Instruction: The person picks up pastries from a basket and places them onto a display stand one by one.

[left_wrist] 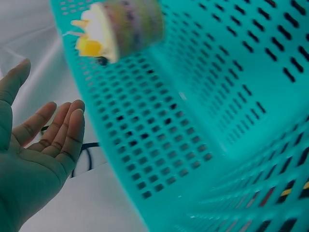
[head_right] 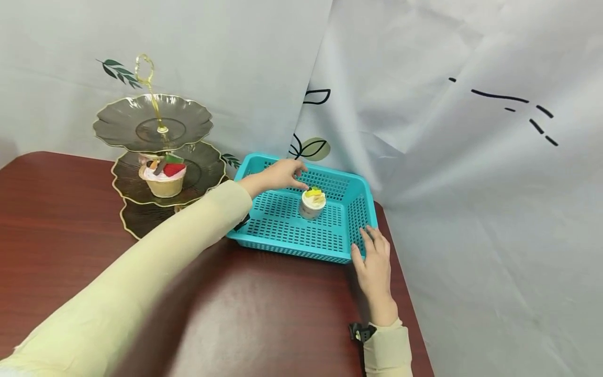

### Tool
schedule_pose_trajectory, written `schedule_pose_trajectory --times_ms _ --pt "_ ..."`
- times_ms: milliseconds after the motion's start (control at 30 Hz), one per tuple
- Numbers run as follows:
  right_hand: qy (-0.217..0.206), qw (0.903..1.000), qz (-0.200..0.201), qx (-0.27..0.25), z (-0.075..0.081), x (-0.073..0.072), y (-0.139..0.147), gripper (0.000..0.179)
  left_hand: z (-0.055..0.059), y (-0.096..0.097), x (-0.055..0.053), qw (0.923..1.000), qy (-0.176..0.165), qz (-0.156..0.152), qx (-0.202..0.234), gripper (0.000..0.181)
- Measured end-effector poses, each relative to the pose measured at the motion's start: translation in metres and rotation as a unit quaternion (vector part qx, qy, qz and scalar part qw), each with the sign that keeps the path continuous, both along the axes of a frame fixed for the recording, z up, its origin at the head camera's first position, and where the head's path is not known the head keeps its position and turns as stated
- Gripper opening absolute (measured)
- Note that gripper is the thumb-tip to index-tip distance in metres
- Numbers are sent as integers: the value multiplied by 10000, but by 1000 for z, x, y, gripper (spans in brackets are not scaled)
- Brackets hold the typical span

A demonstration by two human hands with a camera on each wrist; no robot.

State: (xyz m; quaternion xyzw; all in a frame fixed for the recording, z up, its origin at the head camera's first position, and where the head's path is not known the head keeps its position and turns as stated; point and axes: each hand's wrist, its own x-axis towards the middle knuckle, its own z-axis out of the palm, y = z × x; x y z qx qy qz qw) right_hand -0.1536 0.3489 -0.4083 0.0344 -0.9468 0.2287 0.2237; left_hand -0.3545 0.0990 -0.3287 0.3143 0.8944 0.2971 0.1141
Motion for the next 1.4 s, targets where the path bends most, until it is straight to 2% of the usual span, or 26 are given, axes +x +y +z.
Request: schedule_pose_trajectory --times_ms 267,600,900,1200,1400 --pt "30 10000 10 63 6 -1 1 46 -17 7 -9 9997 -65 -180 -160 63" --pt "29 9999 4 120 7 1 0 45 -34 18 -6 9981 -343 -380 -340 75" --pt "-54 10000 14 36 6 0 -3 45 -47 25 -10 9962 -428 -425 -624 82" --pt "-110 9999 -73 -28 6 1 -3 45 -49 30 -11 9956 -332 -476 -732 77" --pt "-122 9999 -101 -25 6 1 -2 44 -50 32 -11 9958 -437 -462 -660 73"
